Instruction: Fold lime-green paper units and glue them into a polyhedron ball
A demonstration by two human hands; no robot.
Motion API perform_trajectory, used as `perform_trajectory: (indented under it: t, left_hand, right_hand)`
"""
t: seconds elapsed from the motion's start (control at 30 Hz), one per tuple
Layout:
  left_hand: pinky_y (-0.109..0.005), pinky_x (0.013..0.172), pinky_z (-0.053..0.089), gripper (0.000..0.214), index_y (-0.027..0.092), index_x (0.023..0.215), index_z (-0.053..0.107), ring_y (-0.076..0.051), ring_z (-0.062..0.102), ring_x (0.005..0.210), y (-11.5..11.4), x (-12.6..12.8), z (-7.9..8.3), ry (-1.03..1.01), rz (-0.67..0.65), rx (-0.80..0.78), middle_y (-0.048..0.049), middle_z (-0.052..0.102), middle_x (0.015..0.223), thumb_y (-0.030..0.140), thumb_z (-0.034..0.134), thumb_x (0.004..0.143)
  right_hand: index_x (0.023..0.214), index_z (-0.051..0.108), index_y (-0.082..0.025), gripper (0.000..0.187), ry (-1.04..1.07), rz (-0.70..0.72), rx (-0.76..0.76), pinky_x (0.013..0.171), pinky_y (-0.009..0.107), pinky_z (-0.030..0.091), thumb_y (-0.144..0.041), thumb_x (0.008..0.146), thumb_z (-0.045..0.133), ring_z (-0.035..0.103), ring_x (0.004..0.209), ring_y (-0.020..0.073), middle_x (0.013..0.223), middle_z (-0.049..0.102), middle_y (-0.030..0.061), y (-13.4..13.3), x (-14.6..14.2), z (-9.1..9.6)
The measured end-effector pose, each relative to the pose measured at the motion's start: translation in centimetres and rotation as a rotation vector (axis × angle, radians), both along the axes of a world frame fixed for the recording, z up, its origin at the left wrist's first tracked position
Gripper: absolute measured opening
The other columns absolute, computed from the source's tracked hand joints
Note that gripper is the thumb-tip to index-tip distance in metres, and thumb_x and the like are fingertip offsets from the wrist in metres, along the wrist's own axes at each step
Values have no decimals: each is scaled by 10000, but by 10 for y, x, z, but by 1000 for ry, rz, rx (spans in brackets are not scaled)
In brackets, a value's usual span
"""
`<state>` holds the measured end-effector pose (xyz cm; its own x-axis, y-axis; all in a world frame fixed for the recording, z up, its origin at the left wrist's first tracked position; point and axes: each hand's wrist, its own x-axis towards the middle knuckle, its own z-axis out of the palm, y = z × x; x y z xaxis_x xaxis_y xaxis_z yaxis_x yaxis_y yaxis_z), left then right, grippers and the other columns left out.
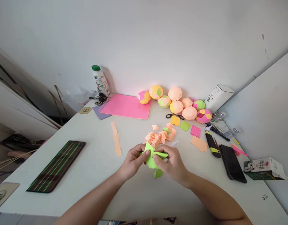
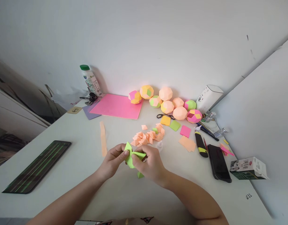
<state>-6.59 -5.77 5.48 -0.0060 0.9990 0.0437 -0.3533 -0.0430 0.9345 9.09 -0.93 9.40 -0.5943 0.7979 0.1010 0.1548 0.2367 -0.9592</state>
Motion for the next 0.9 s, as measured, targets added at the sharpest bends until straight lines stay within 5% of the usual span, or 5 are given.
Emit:
perform_trajectory:
  t: [0.27, 0.47, 0.9]
  left_hand:
    - [-215, 538, 382, 255, 150, 689, 547, -85, 474, 553, 0, -4, 6, -14, -183, -63, 19, 539, 627, 366, 630, 796]
    - [-218, 525, 380, 308, 152, 655, 520, -83, 447, 531, -1, -2, 5, -23, -37, -93, 27, 515, 586, 409, 635, 781]
    - [-224, 519, 365, 336, 161, 634, 504, -85, 422, 525, 4, -3, 8, 47, -54, -149, 29, 491, 579, 441, 647, 753]
  right_hand:
    - [727, 550, -149, 264, -109, 257, -397, 478, 215, 427, -387, 770, 657, 522, 540, 98, 632, 513, -27, 19, 12, 4]
    - [922, 576, -158, 327, -11, 341, -519, 563, 256, 497, -368, 720, 725, 593, 642, 125, 764, 592, 2, 29, 13, 7]
    - [738, 571, -134, 277, -9, 216, -443, 581, 259, 495, -383, 744, 692, 581, 605, 108, 662, 611, -4, 35, 10, 0]
